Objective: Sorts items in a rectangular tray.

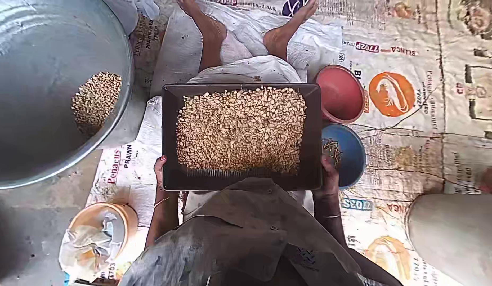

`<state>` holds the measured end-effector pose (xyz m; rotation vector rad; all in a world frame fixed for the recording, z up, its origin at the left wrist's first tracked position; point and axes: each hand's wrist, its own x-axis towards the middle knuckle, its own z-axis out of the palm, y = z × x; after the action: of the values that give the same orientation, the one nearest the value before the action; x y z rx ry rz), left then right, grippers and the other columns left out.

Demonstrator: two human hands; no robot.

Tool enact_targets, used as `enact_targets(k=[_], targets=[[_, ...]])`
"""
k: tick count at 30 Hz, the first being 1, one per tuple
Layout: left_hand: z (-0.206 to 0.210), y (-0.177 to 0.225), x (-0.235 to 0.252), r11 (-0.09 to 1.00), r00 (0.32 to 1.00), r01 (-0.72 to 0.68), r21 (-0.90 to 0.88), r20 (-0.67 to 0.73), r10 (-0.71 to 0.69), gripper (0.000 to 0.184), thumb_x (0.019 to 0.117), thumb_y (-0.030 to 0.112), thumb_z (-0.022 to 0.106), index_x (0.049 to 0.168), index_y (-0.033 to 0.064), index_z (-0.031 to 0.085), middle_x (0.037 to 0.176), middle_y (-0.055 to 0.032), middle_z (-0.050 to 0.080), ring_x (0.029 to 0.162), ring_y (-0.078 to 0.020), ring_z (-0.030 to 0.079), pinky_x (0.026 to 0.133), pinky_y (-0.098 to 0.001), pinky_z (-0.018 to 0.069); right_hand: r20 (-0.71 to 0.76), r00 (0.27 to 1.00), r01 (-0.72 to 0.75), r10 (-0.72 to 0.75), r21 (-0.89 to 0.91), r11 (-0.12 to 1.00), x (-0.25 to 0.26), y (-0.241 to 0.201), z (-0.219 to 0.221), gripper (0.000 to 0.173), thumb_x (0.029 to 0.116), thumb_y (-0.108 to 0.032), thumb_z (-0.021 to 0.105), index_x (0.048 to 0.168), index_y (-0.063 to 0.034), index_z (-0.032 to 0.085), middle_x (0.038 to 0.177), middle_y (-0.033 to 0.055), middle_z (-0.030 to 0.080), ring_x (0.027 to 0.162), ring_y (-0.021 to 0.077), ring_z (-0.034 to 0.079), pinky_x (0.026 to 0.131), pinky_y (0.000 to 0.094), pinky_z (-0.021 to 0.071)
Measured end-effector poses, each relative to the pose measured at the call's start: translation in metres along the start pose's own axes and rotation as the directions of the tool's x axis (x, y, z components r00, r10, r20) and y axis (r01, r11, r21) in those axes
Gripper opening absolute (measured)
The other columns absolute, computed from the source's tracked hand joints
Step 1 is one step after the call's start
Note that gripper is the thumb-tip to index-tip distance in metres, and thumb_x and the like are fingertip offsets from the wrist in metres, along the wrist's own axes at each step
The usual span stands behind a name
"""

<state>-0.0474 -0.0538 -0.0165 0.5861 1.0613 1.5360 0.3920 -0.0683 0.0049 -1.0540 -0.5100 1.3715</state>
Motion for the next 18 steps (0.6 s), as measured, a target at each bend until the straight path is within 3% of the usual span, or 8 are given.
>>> enact_targets(k=[2, 3, 5, 7, 10, 12, 14, 18], targets=[[0.027, 0.002, -0.023, 0.998, 0.996, 0.058, -0.027, 0.063, -0.056, 0.014, 0.0920, 0.033, 0.068, 0.104, 0.0256, 0.068, 0.091, 0.0121, 0.077, 0.082, 0.0051, 0.071, 0.074, -0.0150, 0.0594, 0.021, 0.999, -0.028, 0.027, 0.032, 0.999, 0.017, -0.023, -0.026, 0.036, 0.1080, -0.031, 0.034, 0.115, -0.0226, 0.069, 0.101, -0.0045, 0.077, 0.093, 0.0060, 0.073, 0.080, 0.0299, 0.0629], [0.042, 0.005, -0.022, 0.997, 0.989, 0.077, 0.004, 0.123, -0.077, 0.043, 0.0848, 0.042, 0.078, 0.121, 0.0260, 0.063, 0.101, 0.0135, 0.076, 0.090, 0.0052, 0.071, 0.080, -0.0151, 0.0590, 0.064, 0.997, -0.054, 0.051, 0.045, 0.998, 0.034, -0.033, -0.038, 0.038, 0.1087, -0.034, 0.033, 0.116, -0.0237, 0.068, 0.102, -0.0058, 0.075, 0.093, 0.0048, 0.072, 0.080, 0.0287, 0.0621], [0.069, 0.013, 0.007, 0.993, 0.966, 0.037, 0.112, 0.252, -0.064, 0.073, 0.0952, 0.050, 0.063, 0.154, 0.0213, 0.030, 0.125, 0.0159, 0.065, 0.110, 0.0063, 0.064, 0.094, -0.0156, 0.0547, 0.109, 0.992, -0.063, 0.058, 0.036, 0.997, 0.079, -0.043, -0.036, 0.039, 0.1101, -0.033, 0.028, 0.113, -0.0214, 0.064, 0.098, -0.0059, 0.073, 0.090, 0.0034, 0.071, 0.078, 0.0258, 0.0614], [0.062, 0.009, 0.051, 0.999, 0.971, 0.022, -0.036, 0.238, -0.013, 0.036, 0.1052, 0.034, 0.041, 0.137, 0.0206, 0.050, 0.116, 0.0069, 0.072, 0.107, -0.0031, 0.068, 0.092, -0.0252, 0.0583, 0.102, 0.995, -0.014, 0.009, 0.046, 0.999, 0.106, -0.030, -0.016, 0.033, 0.1115, -0.029, 0.033, 0.119, -0.0133, 0.061, 0.104, 0.0027, 0.073, 0.097, 0.0115, 0.071, 0.085, 0.0334, 0.0615], [-0.011, -0.008, 0.073, 0.980, 0.973, -0.033, -0.197, 0.218, 0.077, 0.036, 0.1052, 0.024, 0.032, 0.107, 0.0192, 0.067, 0.100, 0.0039, 0.076, 0.095, -0.0039, 0.071, 0.085, -0.0251, 0.0599, 0.017, 1.000, -0.002, 0.004, -0.103, 0.995, 0.053, 0.003, 0.032, 0.037, 0.1119, -0.034, 0.036, 0.139, -0.0144, 0.053, 0.120, 0.0007, 0.069, 0.110, 0.0101, 0.067, 0.096, 0.0346, 0.0581], [-0.033, -0.010, 0.035, 0.993, 0.990, -0.066, -0.100, 0.114, 0.078, 0.038, 0.1041, 0.021, 0.030, 0.092, 0.0256, 0.066, 0.089, 0.0121, 0.074, 0.083, 0.0051, 0.070, 0.075, -0.0165, 0.0593, -0.077, 0.996, -0.053, 0.044, -0.124, 0.991, 0.003, 0.013, 0.029, 0.034, 0.1072, -0.035, 0.045, 0.132, -0.0179, 0.061, 0.110, -0.0024, 0.074, 0.099, 0.0072, 0.071, 0.085, 0.0310, 0.0613], [-0.021, -0.009, -0.002, 0.997, 0.991, -0.004, -0.071, 0.134, 0.013, 0.017, 0.1004, 0.032, 0.055, 0.102, 0.0281, 0.072, 0.091, 0.0136, 0.075, 0.082, 0.0053, 0.070, 0.073, -0.0165, 0.0594, -0.033, 0.998, -0.057, 0.056, -0.026, 0.998, -0.004, -0.001, 0.001, 0.033, 0.1063, -0.029, 0.041, 0.126, -0.0189, 0.065, 0.106, -0.0012, 0.076, 0.096, 0.0086, 0.073, 0.083, 0.0318, 0.0631], [0.058, 0.002, 0.006, 0.997, 0.946, 0.072, -0.024, 0.318, -0.061, 0.067, 0.0967, 0.037, 0.065, 0.154, 0.0237, 0.034, 0.125, 0.0133, 0.068, 0.107, 0.0034, 0.067, 0.091, -0.0177, 0.0575, 0.080, 0.997, -0.016, 0.015, 0.000, 1.000, 0.065, -0.035, -0.039, 0.037, 0.1100, -0.031, 0.033, 0.114, -0.0182, 0.067, 0.101, -0.0038, 0.075, 0.092, 0.0048, 0.072, 0.081, 0.0268, 0.0622]])
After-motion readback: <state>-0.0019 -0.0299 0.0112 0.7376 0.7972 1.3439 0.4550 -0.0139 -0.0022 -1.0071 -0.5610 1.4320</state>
